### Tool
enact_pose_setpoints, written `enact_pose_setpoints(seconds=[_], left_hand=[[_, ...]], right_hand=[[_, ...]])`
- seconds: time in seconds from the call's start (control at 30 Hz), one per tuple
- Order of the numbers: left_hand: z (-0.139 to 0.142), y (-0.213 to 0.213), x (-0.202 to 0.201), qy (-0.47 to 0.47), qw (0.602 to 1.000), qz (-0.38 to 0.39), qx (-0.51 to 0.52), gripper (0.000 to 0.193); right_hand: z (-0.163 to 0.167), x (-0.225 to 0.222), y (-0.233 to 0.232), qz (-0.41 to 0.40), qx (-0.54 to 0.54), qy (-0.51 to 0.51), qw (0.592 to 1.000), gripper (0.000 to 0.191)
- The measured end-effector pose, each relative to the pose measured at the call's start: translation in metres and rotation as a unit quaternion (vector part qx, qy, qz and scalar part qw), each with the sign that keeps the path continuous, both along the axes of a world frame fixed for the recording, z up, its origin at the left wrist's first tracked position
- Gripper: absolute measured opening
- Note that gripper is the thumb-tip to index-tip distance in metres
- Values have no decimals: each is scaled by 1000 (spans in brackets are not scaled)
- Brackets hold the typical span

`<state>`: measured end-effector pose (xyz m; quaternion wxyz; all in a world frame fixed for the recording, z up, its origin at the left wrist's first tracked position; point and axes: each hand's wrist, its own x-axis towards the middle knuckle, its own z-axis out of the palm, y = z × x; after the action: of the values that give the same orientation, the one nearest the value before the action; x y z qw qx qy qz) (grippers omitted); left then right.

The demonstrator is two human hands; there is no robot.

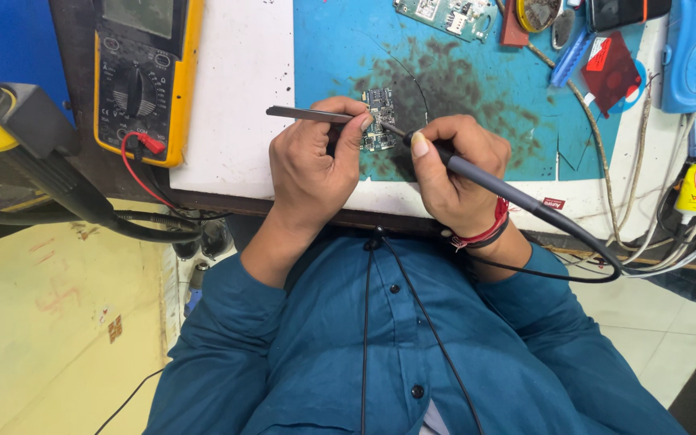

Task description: The person solders a small circuit board on a workbench, holding the board with one hand while applying a soldering iron to its components. They use a small metal tool in the other hand to steady and position parts on the board as they work.

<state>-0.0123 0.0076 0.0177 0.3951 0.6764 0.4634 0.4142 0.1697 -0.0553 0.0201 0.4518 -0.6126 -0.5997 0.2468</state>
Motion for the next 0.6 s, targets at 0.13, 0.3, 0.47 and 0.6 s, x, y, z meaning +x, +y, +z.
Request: enact_pose_setpoints(seconds=[0.13, 0.3, 0.47, 0.6], left_hand=[[0, 0, 0, 0, 1000, 2, -1, 8], [-2, -1, -1, -10, 1000, -5, -3, 8], [-10, -4, -6, -126, 990, 11, -65, 13], [-22, -4, -10, -219, 972, 12, -79, 18]], right_hand=[[-1, 0, 0, -1, 1, 0, 1000, 12], [-1, 0, -1, -8, 5, -3, 1000, 10], [2, -3, 2, 8, 31, 16, 999, 11], [7, -5, 9, 34, 50, -87, 994, 28]])
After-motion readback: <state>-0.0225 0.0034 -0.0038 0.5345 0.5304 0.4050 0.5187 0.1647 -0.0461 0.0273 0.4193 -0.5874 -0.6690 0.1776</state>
